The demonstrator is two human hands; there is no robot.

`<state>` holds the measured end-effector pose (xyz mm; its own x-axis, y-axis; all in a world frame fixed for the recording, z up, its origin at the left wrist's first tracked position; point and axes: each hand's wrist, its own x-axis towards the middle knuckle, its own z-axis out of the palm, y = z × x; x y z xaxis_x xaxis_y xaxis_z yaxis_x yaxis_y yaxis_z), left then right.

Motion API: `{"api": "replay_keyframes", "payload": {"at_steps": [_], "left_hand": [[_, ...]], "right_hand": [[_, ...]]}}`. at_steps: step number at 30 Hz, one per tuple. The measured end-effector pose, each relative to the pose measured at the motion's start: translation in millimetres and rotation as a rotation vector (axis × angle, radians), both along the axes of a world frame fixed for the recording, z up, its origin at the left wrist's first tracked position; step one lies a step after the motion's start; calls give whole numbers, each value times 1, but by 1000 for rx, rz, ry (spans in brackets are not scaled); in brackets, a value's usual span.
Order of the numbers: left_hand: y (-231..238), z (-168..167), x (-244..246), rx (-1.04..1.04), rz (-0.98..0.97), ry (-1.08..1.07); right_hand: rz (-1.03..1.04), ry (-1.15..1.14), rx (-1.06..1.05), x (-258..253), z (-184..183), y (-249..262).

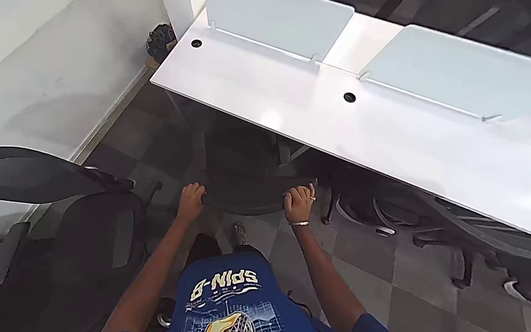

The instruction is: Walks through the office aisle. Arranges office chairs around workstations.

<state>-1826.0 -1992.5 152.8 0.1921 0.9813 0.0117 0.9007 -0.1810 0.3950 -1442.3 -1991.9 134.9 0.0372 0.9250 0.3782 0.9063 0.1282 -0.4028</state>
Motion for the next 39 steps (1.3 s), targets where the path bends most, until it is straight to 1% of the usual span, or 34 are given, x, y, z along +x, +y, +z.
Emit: {"api": "replay_keyframes", "payload": {"at_steps": [2,4,6,13,17,21,23,25,28,30,32,34,36,37,39], "left_hand": [[35,5,-19,-97,20,20],[73,9,-43,-117,9,24],[110,8,-65,-122,-15,15],[244,-2,-140,-39,-104,-44],[323,4,-165,-89,-134,-19],[394,13,-197,-127,-140,-21],[421,16,-207,-168,-158,22],[441,16,-210,-198,-188,57],[449,17,-209,-208,-227,51],[444,17,-206,-215,-223,37],[427,17,-210,-203,-174,-7],[399,17,-214,-161,-99,-89],[365,16,-213,-161,-2,-197],[343,13,-213,-151,63,-245],[287,-4,-216,-184,233,-325]], "right_hand": [[-20,-9,-5,-21,-2,27],[-36,-15,28,-44,-8,52],[-43,-22,61,-65,-10,76],[-145,-39,83,-148,-6,156],[-217,-78,-9,-185,4,210],[-200,-131,-113,-228,12,243],[-243,-147,-73,-247,9,256],[-299,-149,-25,-251,8,272],[-293,-147,-26,-247,8,276],[-272,-157,-51,-244,11,269],[-254,-141,-107,-249,17,259],[-221,-71,-191,-253,26,247],[-161,100,-263,-247,43,247],[-137,231,-265,-243,50,253],[-77,499,-188,-246,56,266]]}}
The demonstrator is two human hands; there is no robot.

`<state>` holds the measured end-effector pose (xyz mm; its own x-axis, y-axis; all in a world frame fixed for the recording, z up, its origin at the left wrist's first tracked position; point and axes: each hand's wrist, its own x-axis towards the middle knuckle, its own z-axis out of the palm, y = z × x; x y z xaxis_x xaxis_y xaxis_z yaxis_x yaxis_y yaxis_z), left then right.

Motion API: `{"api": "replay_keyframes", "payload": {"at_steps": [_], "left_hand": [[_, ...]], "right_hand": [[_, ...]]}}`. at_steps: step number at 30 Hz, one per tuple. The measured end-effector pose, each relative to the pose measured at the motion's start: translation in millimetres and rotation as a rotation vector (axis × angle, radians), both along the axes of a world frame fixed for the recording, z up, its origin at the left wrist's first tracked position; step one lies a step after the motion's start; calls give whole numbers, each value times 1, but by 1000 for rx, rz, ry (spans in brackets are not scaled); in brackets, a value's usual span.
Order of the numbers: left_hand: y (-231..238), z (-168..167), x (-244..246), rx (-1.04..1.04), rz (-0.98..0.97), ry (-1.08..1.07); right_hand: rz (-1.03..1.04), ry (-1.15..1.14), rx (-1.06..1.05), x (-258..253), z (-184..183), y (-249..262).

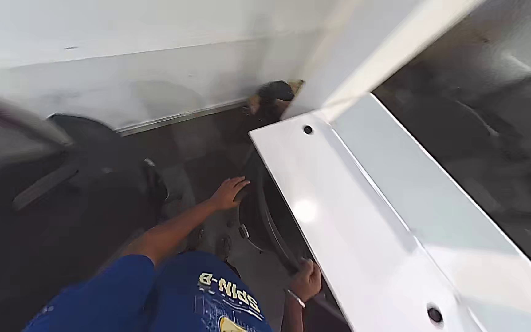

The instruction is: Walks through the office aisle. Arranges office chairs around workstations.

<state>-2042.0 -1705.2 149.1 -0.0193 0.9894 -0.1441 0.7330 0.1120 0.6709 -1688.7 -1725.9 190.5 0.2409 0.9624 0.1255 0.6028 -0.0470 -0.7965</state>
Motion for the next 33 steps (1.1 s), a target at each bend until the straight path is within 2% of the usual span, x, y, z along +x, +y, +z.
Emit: {"api": "replay_keyframes", "payload": {"at_steps": [3,7,9,11,14,17,19,20,23,25,28,31,33], "left_hand": [[-100,-31,-7,-201,248,-135],[-221,-52,-21,-380,606,-230],[-259,-57,-24,-379,801,-254],[-274,-52,-27,-318,970,-266],[-267,-26,-41,-142,1230,-227],[-243,2,-73,196,1475,-51],[-223,20,-110,385,1562,47],[-217,32,-126,414,1572,20],[-203,74,-171,431,1513,-178],[-188,91,-192,368,1426,-230],[-163,75,-213,85,1342,-173],[-164,64,-224,68,1418,-137],[-174,69,-227,83,1441,-154]], "right_hand": [[167,230,117,-22,6,30],[494,319,219,-89,25,86],[625,377,207,-144,39,106],[810,437,195,-210,48,117],[1207,413,244,-323,52,114],[1565,377,419,-434,52,86],[1745,354,509,-507,59,64],[1818,337,533,-537,60,51],[2045,210,602,-621,63,19],[2202,90,632,-671,61,4],[2428,-40,670,-732,46,-21],[2657,-202,771,-785,31,-48],[2767,-318,864,-813,33,-63]]}}
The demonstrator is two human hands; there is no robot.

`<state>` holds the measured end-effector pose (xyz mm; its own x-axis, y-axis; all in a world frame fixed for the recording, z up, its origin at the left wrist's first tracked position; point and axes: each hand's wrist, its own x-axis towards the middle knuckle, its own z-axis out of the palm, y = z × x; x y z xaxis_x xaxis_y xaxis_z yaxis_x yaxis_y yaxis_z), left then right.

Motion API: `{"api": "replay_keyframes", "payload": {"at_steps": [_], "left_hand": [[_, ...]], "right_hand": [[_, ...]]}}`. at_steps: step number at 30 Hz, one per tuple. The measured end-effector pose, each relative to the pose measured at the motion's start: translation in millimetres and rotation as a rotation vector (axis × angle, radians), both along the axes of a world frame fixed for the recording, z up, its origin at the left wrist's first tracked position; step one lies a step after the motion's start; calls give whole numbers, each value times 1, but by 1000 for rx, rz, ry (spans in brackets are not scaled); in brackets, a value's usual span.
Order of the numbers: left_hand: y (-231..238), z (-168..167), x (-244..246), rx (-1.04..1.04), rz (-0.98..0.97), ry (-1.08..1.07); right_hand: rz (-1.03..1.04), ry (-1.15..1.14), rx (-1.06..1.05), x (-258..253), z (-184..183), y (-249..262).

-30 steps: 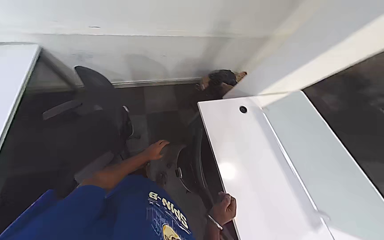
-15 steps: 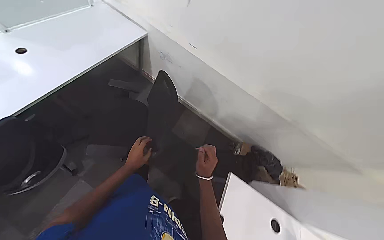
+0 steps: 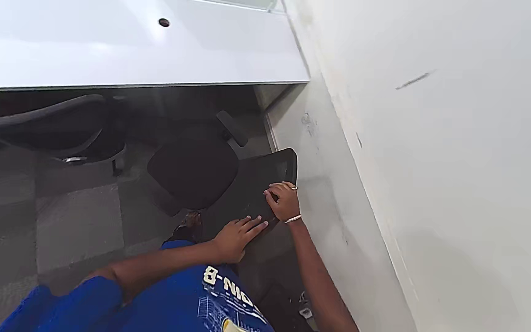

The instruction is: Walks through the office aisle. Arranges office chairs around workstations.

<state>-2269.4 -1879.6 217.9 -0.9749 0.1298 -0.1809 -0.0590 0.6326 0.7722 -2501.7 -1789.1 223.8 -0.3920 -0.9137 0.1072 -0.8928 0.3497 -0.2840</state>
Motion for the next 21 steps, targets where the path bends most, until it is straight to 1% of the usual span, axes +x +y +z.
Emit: {"api": "replay_keyframes", "payload": {"at_steps": [2,3,6,8,11,15,19,21], "left_hand": [[-11,8,-2,10,5,-19],[-15,10,-3,21,12,-16],[-20,3,-5,51,48,65],[-21,4,1,25,101,65],[-29,-1,30,-141,289,179],[-39,-5,61,-367,455,155],[-47,-5,62,-559,533,186],[-47,-9,56,-629,600,226]], "right_hand": [[129,-22,37,-27,5,-9],[190,-46,22,-41,4,-9],[337,-105,-84,-75,-4,4],[392,-99,-168,-79,-9,13],[402,-96,-224,-68,-13,18],[365,-119,-164,-47,-9,27],[275,-118,-155,-35,-5,28],[231,-104,-194,-39,-7,27]]}}
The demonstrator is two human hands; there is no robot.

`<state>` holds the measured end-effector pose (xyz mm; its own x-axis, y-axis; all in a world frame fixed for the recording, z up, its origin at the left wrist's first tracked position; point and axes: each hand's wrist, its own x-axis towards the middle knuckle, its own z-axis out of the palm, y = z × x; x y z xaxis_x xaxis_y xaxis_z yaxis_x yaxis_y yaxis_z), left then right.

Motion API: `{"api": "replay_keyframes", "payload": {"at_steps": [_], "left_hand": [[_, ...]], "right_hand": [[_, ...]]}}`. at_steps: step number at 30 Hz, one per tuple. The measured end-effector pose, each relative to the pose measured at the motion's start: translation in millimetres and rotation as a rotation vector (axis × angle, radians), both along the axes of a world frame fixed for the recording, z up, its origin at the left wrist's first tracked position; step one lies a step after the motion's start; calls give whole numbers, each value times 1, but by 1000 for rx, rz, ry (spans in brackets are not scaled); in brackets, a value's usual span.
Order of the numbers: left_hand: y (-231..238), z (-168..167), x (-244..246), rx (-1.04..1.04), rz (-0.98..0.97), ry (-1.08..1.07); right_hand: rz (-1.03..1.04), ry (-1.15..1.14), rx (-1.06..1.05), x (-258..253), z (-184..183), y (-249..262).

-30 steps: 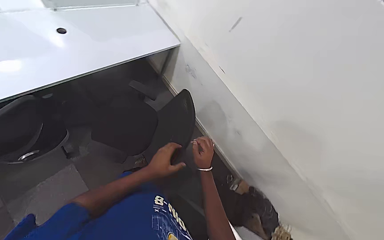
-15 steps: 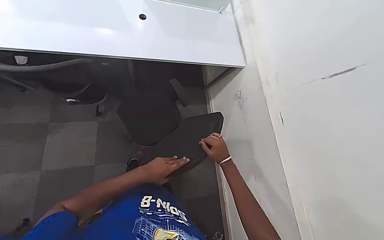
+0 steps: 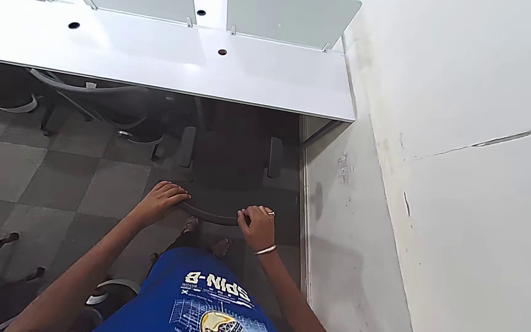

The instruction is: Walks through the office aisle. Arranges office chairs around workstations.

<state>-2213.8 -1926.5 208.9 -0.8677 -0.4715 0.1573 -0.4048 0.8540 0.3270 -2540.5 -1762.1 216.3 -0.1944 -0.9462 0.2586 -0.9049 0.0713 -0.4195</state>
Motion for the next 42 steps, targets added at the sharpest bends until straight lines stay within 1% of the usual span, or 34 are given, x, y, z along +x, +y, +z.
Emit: {"api": "replay_keyframes", "payload": {"at_steps": [4,6,10,12,14,16,19,23,26,29,31,33,36,38,42], "left_hand": [[-7,-13,-18,-24,146,93],[-19,-15,-36,-13,207,97],[-58,-13,-94,-40,278,129],[-78,-2,-124,-61,253,64],[-97,8,-150,-53,139,-16],[-104,7,-175,-20,14,-17],[-109,5,-221,5,-57,19],[-120,-9,-280,-112,-6,134],[-138,-12,-321,-132,53,111],[-169,-5,-351,-25,111,19],[-196,-3,-365,41,152,-26],[-224,-5,-376,47,169,-9],[-252,-1,-389,60,192,-85],[-273,1,-404,28,238,-109],[-298,-3,-435,28,336,-181]], "right_hand": [[-126,96,-254,-7,-17,-12],[-171,153,-360,-10,-23,-21],[-256,217,-460,-29,-25,-45],[-288,239,-486,-49,-26,-57],[-279,257,-522,-77,-30,-65],[-256,278,-534,-112,-36,-67],[-210,298,-513,-181,-38,-78],[-201,307,-411,-259,-40,-109],[-226,313,-327,-299,-41,-133],[-255,326,-302,-322,-40,-167],[-265,344,-349,-331,-45,-191],[-263,353,-419,-336,-47,-215],[-256,365,-490,-345,-55,-240],[-236,370,-530,-357,-53,-262],[-219,319,-542,-377,-47,-291]]}}
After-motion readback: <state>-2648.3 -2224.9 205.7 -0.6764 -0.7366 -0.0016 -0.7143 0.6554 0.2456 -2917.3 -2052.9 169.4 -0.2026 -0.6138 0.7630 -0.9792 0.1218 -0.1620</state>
